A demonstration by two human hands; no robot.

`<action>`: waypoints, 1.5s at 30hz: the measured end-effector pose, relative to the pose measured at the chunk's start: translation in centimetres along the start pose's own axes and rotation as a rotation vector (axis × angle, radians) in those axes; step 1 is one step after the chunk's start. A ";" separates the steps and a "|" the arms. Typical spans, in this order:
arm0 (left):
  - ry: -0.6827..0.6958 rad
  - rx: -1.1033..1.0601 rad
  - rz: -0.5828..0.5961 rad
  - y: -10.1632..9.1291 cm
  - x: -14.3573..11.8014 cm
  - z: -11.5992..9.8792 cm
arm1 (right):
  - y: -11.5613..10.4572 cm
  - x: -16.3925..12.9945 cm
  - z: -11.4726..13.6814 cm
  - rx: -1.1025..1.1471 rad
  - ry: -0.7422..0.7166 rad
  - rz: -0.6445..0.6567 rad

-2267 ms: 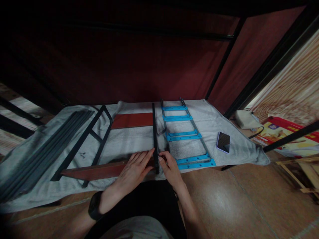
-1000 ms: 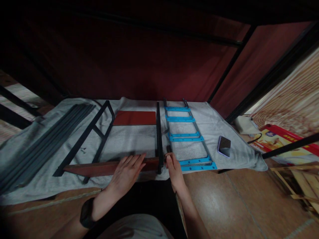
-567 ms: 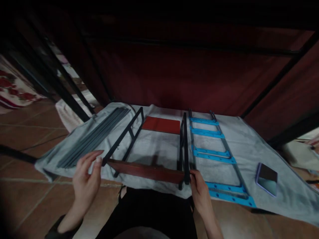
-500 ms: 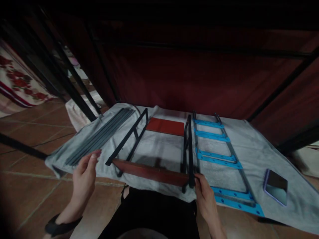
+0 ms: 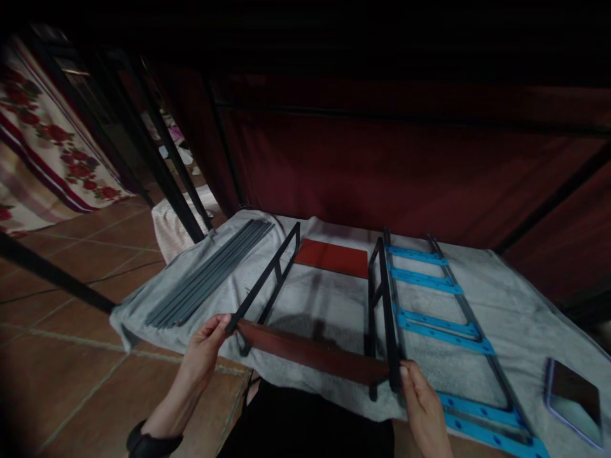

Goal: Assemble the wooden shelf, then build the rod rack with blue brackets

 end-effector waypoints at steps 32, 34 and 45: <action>0.118 0.445 0.088 -1.1 1.8 -0.4 | 0.6 0.3 3.2 0.012 -0.163 -0.073; 0.128 0.458 0.096 -0.9 1.7 -0.6 | 0.7 0.7 3.1 0.082 -0.113 -0.075; 0.118 0.439 0.122 -1.1 1.6 0.0 | 1.9 1.0 2.6 0.324 0.075 -0.080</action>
Point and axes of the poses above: each hand's wrist, its own x-axis towards the middle knuckle, its own y-axis out of the palm, z = x × y, the point moved 5 cm from there along x, towards the middle knuckle, and after that the axes turned 15 degrees about z, right-handed, at the moved point
